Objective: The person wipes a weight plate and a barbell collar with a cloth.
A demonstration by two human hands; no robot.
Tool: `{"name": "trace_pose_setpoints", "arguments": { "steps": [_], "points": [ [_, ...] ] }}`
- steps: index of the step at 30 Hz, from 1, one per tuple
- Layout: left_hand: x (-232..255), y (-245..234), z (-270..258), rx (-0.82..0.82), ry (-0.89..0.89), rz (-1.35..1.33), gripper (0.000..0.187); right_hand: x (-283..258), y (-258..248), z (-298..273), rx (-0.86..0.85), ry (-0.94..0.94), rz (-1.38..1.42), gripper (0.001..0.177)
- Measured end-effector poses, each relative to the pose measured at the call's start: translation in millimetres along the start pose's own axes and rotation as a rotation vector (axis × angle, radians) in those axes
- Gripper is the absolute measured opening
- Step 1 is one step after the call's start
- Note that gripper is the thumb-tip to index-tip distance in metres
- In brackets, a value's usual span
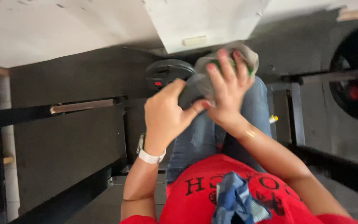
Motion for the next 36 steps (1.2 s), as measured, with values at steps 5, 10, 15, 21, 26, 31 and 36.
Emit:
{"name": "trace_pose_setpoints", "arguments": {
  "steps": [5, 10, 15, 21, 26, 31, 36],
  "points": [
    [-24, -1, 15, 0.058, -0.062, 0.034, 0.048, 33, 64, -90, 0.046, -0.178, -0.065, 0.041],
    [-36, 3, 19, 0.044, -0.139, 0.002, 0.054, 7, 42, -124, -0.206, -0.169, 0.045, 0.045],
    [-27, 4, 15, 0.044, -0.153, -0.035, 0.049, 3, 44, -100, -0.063, -0.423, -0.303, 0.029],
    [-10, 7, 16, 0.05, -0.157, 0.06, 0.045, -39, 30, -71, -0.311, -0.024, -0.144, 0.025],
    [-11, 6, 18, 0.003, -0.139, 0.092, 0.051, -6, -19, -60, -0.455, 0.876, 1.116, 0.049],
    [-2, 4, 11, -0.182, -0.195, 0.012, 0.05, 17, -77, 24, -0.404, 0.737, 1.099, 0.053],
    [-5, 23, 9, -0.11, -0.087, 0.113, 0.044, 13, -37, 43, -0.316, -0.215, 0.079, 0.044]
  ]
}}
Point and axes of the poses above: each hand's wrist, its own z-axis towards the middle knuckle, its own y-axis out of the palm, x = y × z, the point moved 2 cm from there along z, towards the middle knuckle, and after that the axes turned 9 degrees about -x, right-handed, at the moved point
